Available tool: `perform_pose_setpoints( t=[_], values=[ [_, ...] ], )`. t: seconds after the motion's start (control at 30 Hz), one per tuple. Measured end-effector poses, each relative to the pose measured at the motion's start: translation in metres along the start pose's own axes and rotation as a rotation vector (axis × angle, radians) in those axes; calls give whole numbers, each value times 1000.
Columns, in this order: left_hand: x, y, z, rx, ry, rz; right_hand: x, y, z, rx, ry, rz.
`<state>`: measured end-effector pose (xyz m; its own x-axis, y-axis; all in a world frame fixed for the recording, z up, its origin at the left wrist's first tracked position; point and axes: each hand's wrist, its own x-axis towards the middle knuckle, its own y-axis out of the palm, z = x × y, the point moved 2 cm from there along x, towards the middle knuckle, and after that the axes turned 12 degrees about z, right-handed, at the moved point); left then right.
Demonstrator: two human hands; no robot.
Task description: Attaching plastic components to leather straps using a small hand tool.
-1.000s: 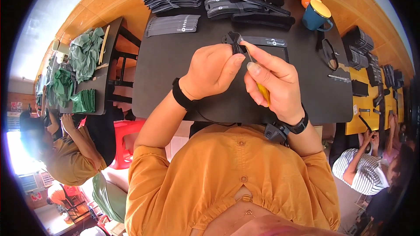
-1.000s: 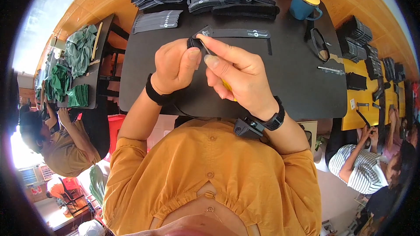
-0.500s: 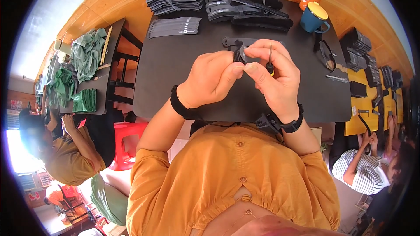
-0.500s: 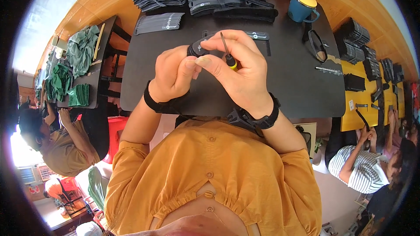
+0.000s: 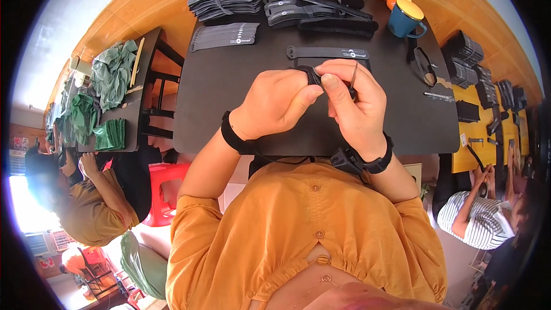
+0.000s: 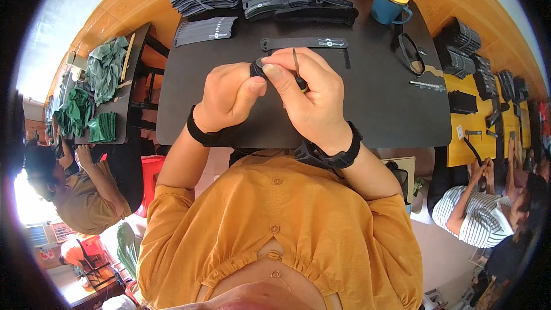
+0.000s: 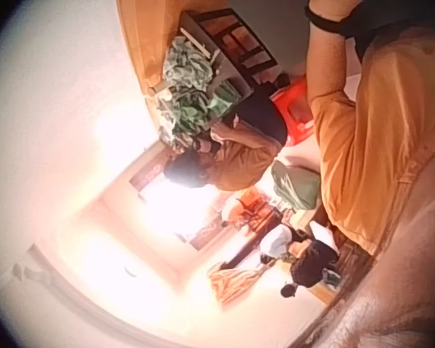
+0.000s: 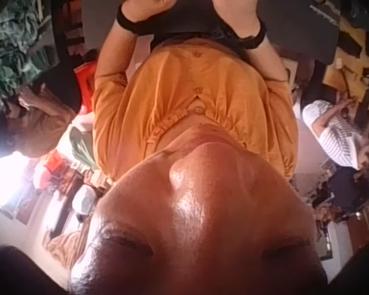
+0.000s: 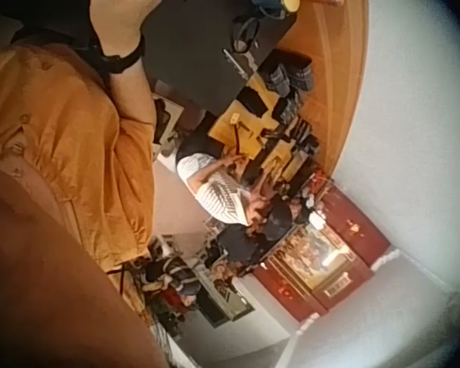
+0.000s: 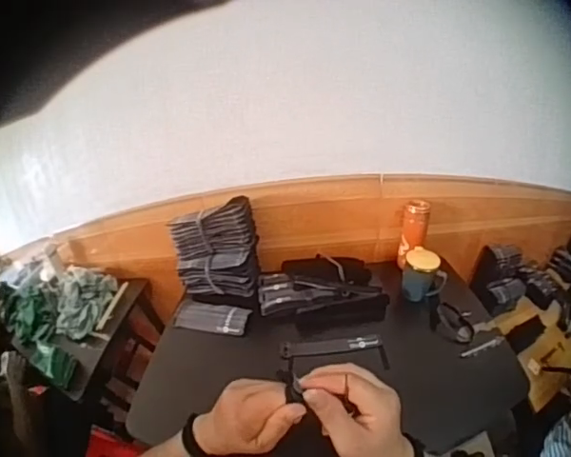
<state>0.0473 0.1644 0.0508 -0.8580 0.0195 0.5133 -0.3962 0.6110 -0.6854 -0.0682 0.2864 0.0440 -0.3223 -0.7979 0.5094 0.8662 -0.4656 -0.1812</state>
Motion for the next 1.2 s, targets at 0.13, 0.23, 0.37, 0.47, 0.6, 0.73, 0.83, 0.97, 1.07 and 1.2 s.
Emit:
perform_pose_setpoints(
  t=[0.13, 0.23, 0.37, 0.47, 0.6, 0.73, 0.83, 0.97, 1.07, 1.2],
  values=[
    [4, 4, -6, 139, 56, -45, -5, 6, 2, -166, -106, -103],
    [4, 5, -11, 198, 73, -43, -6, 7, 4, -121, -77, -110],
    [3, 9, -7, 182, 86, -30, -8, 8, -3, 303, 162, -69],
    [2, 11, -7, 120, 87, -53, -7, 6, -5, 548, 289, -16],
    [0, 11, -11, 147, 91, -61, -4, 6, -6, 661, 288, -11],
    [1, 10, -11, -307, -344, 44, -2, 4, 1, -128, -121, -117],
    [7, 9, -20, -445, -510, 86, 0, 0, -4, -245, -180, -121],
    [4, 19, -13, -330, -297, -22, 2, -7, -4, 49, 37, -63],
    [6, 24, -18, -294, -234, -92, 6, -8, -10, 267, 151, -32],
    [-4, 27, -14, -243, -275, -58, 7, -14, -12, 616, 176, 7]
  ],
)
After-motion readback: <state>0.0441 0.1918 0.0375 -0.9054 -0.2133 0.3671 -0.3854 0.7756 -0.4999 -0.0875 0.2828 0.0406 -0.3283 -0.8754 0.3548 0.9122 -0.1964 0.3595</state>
